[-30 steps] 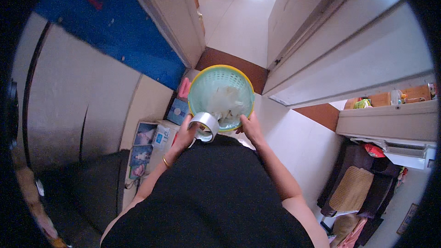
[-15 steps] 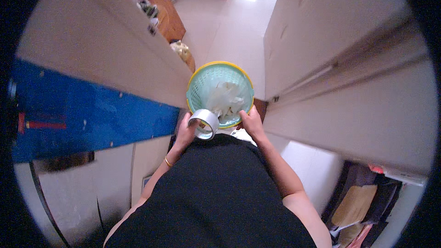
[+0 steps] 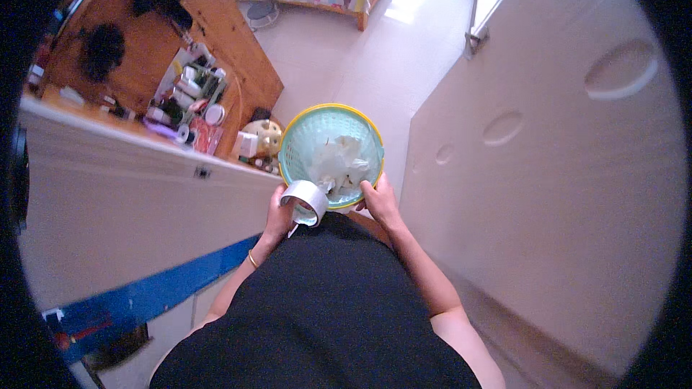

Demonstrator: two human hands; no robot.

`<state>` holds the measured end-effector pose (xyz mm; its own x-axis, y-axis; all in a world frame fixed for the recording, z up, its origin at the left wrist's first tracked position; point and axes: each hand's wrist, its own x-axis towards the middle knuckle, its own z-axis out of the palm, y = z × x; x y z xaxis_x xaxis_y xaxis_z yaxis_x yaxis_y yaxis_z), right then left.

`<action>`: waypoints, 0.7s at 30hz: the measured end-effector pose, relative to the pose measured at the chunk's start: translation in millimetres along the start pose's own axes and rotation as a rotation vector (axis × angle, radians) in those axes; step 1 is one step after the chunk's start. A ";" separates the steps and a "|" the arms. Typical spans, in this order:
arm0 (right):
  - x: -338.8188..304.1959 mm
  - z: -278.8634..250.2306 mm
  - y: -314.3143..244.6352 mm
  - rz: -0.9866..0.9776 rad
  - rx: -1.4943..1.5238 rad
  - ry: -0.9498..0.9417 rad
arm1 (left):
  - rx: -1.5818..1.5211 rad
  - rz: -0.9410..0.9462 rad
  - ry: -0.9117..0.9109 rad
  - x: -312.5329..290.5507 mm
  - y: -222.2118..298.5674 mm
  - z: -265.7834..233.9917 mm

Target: The person applies clear adhesive tape to the edges and joints of a small wooden drawer while sitting on the floor.

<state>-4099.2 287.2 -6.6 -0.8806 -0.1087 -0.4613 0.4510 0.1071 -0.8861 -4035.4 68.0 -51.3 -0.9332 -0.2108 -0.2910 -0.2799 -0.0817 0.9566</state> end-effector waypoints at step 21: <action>378.2 15.5 -169.9 -0.057 0.083 -0.023 | -0.022 -0.061 0.009 393.1 127.1 23.5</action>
<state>-4506.6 212.5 -31.2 -0.9022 -0.1353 -0.4096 0.4111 0.0183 -0.9114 -4443.2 -2.3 -43.7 -0.9125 -0.2133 -0.3490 -0.3310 -0.1162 0.9364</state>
